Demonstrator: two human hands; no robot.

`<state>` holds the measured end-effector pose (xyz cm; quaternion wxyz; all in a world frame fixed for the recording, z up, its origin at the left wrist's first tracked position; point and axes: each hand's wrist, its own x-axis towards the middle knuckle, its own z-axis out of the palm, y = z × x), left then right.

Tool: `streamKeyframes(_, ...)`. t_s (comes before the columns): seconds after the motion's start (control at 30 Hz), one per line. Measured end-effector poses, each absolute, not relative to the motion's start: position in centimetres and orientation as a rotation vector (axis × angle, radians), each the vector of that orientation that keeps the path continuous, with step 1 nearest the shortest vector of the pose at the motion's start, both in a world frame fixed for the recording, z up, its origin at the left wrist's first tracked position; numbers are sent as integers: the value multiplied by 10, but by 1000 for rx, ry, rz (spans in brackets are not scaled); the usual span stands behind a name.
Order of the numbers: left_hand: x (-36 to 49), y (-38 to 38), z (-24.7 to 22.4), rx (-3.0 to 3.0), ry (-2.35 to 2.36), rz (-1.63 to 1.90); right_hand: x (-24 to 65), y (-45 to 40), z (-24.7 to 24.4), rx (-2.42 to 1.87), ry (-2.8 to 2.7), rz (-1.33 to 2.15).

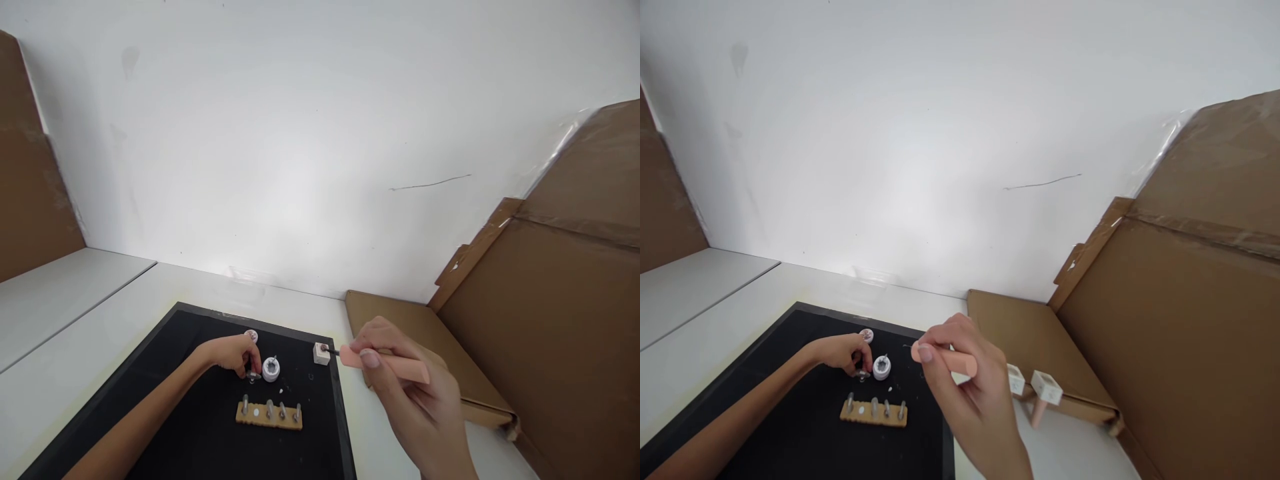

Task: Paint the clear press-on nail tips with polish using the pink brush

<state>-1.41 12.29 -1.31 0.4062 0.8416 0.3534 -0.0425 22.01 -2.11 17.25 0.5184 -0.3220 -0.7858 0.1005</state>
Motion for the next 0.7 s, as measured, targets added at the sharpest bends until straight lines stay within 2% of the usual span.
streamKeyframes(0.17, -19, 112, 13, 2134, 942, -73, 222, -20, 172, -736, -1876, 196)
streamKeyframes(0.37, -8, 94, 34, 2193, 1141, 342, 223, -19, 171, -748, -1892, 172)
streamKeyframes(0.7, 21, 76, 25, 2161, 1170, 440, 224, -20, 171, -747, -1883, 213)
